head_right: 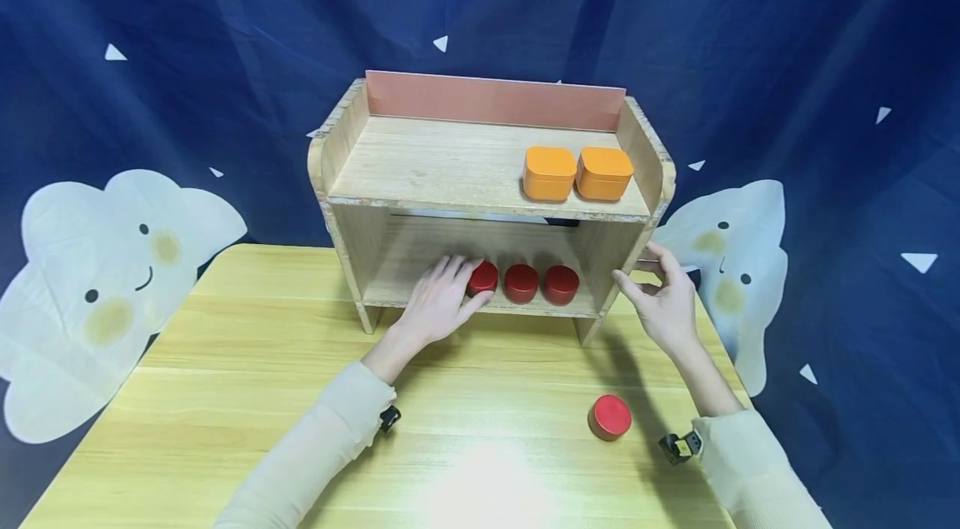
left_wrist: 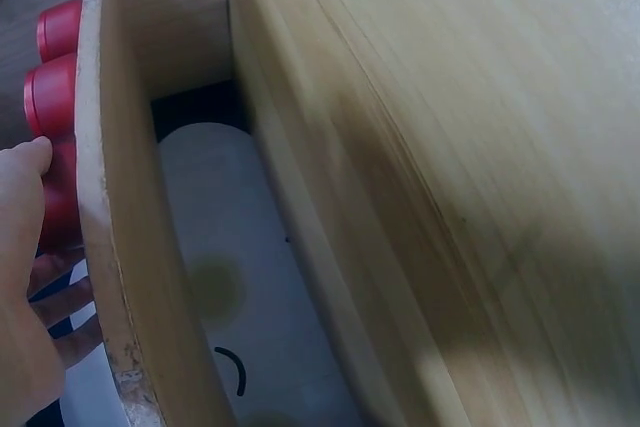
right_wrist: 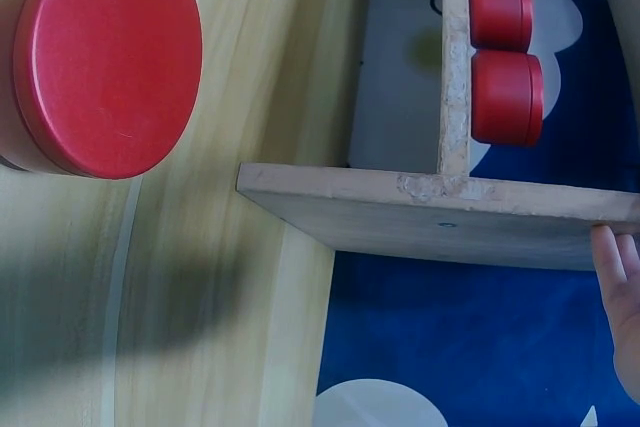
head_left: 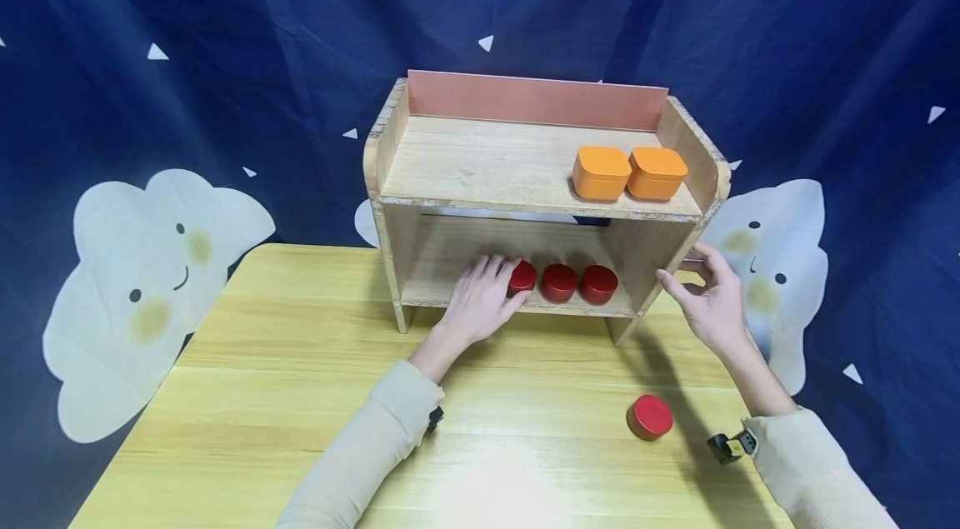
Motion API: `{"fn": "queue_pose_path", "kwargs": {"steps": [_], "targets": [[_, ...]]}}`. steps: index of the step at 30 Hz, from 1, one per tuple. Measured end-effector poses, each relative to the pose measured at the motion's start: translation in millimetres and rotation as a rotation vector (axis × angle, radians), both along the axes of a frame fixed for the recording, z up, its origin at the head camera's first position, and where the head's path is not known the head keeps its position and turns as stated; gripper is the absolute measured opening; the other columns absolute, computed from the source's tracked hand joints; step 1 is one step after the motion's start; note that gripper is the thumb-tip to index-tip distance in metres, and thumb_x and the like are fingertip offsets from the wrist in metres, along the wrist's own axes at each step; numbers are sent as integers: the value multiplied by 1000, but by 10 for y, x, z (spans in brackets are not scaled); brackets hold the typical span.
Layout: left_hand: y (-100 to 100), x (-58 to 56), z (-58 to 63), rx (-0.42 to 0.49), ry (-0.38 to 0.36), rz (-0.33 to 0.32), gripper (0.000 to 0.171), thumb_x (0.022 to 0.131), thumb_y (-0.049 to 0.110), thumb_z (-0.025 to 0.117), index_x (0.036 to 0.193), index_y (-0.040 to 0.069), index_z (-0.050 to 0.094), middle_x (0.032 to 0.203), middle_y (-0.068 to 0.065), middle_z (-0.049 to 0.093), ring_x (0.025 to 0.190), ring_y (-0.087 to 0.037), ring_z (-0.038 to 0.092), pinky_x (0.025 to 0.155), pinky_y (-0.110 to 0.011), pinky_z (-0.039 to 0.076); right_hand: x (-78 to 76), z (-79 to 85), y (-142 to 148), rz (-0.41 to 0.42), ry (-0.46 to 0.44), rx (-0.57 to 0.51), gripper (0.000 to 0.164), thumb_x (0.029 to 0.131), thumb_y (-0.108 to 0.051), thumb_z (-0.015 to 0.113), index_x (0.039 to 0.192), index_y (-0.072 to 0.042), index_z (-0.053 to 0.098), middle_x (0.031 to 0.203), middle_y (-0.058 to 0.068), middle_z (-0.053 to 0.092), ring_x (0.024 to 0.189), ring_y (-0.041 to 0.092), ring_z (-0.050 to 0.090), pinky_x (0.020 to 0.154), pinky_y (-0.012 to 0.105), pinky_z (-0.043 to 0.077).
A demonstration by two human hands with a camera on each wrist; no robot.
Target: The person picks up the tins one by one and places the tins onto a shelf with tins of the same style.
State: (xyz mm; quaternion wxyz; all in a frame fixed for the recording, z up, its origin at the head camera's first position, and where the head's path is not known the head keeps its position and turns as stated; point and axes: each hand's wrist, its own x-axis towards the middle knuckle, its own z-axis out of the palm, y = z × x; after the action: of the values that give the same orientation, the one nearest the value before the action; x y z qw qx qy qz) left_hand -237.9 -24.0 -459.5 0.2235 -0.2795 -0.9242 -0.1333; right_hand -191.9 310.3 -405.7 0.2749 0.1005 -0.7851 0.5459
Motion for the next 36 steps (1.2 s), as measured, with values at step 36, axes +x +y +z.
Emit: {"fn": "queue_pose_path", "kwargs": {"steps": [36], "targets": [[305, 664, -65, -45, 47, -142, 67, 99, 57, 66, 150, 14, 55, 146, -2, 60, 136, -22, 57, 112, -37, 51, -5, 1, 2, 12, 15, 4, 52, 85, 20, 72, 135, 12, 59, 108, -22, 67, 92, -8, 67, 70, 8, 58]]}}
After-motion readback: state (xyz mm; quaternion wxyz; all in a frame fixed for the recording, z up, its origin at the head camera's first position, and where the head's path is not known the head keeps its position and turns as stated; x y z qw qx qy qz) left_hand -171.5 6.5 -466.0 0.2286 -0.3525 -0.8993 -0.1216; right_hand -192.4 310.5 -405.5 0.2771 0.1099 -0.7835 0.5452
